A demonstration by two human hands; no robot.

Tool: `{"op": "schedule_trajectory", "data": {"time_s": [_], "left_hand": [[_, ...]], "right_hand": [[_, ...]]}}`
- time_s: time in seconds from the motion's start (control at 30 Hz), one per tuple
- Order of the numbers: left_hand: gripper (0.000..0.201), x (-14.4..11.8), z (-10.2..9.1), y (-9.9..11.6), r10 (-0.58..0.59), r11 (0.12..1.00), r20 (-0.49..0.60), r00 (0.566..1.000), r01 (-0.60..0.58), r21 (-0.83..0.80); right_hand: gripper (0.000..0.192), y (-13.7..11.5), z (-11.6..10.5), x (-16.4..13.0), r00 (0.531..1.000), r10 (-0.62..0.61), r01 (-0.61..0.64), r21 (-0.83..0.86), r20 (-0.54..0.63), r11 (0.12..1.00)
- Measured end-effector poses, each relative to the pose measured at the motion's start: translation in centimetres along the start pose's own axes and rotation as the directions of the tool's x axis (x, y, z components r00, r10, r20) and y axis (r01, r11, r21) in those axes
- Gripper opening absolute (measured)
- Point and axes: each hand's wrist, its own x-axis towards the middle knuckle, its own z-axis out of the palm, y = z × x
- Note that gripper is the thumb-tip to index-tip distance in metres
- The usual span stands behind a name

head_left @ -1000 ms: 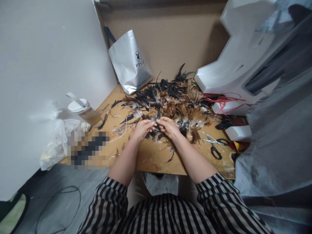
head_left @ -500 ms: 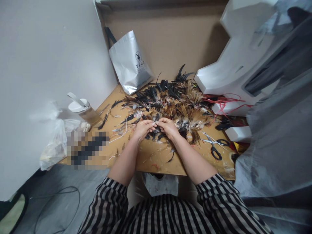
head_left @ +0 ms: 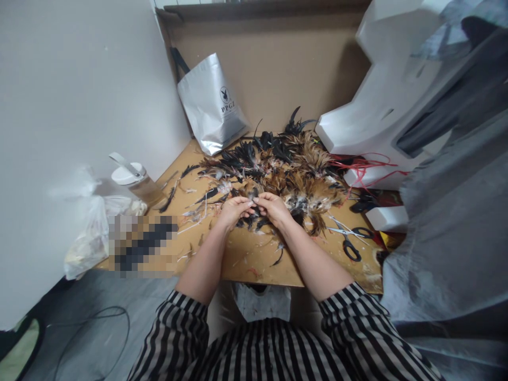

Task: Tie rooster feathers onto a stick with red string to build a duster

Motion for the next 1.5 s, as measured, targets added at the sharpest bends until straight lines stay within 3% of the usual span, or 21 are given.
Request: {"op": "schedule_trajectory", "data": {"time_s": [0.47,0.6,0.67,0.8,0.93,1.07,1.13,1.27,1.37,1.5], "left_hand": [[0.024,-0.3,0.2,0.3,0.034,0.998,0.011,0.999,-0.035,0.058],[0.024,0.0,-0.1,0.4,0.086,0.996,-0.062,0.994,-0.085,0.029],[0.025,0.2,-0.3,0.6,0.107,0.994,-0.121,0.987,-0.11,-0.021],[0.028,0.5,-0.5,0.8,0.123,0.985,-0.197,0.973,-0.145,-0.098],[0.027,0.4,-0.5,1.0,0.118,0.986,-0.186,0.975,-0.137,-0.095],[0.028,0.3,-0.4,1.0,0.124,0.988,-0.187,0.974,-0.14,-0.071],[0.03,0.3,-0.5,1.0,0.126,0.99,-0.203,0.971,-0.136,-0.037],[0.033,0.2,-0.8,1.1,0.108,0.994,-0.215,0.971,-0.099,0.051],[0.034,0.1,-0.9,1.2,0.117,0.992,-0.207,0.971,-0.107,0.06],[0.034,-0.1,-0.9,1.4,0.128,0.991,-0.204,0.97,-0.117,0.064]], "right_hand": [[0.028,0.2,0.1,0.2,0.999,-0.03,0.028,-0.145,-0.015,0.989],[0.024,-0.1,-0.7,0.6,0.987,-0.156,0.137,-0.3,-0.041,0.944],[0.019,-0.4,-1.4,0.8,0.96,-0.279,0.241,-0.448,-0.019,0.861],[0.011,-0.8,-2.5,0.8,0.904,-0.409,0.357,-0.742,0.121,0.568],[0.014,-0.4,-2.3,0.3,0.905,-0.37,0.346,-0.873,0.212,0.345],[0.013,0.0,-1.7,0.1,0.92,-0.313,0.312,-0.923,0.235,0.226],[0.008,-0.1,-1.6,0.1,0.915,-0.323,0.325,-0.915,0.241,0.239],[0.01,-0.6,-1.9,0.3,0.898,-0.385,0.364,-0.855,0.216,0.369],[0.012,-0.9,-2.2,0.3,0.911,-0.352,0.369,-0.805,0.215,0.464],[0.015,-1.0,-2.4,0.2,0.912,-0.313,0.397,-0.764,0.265,0.509]]}}
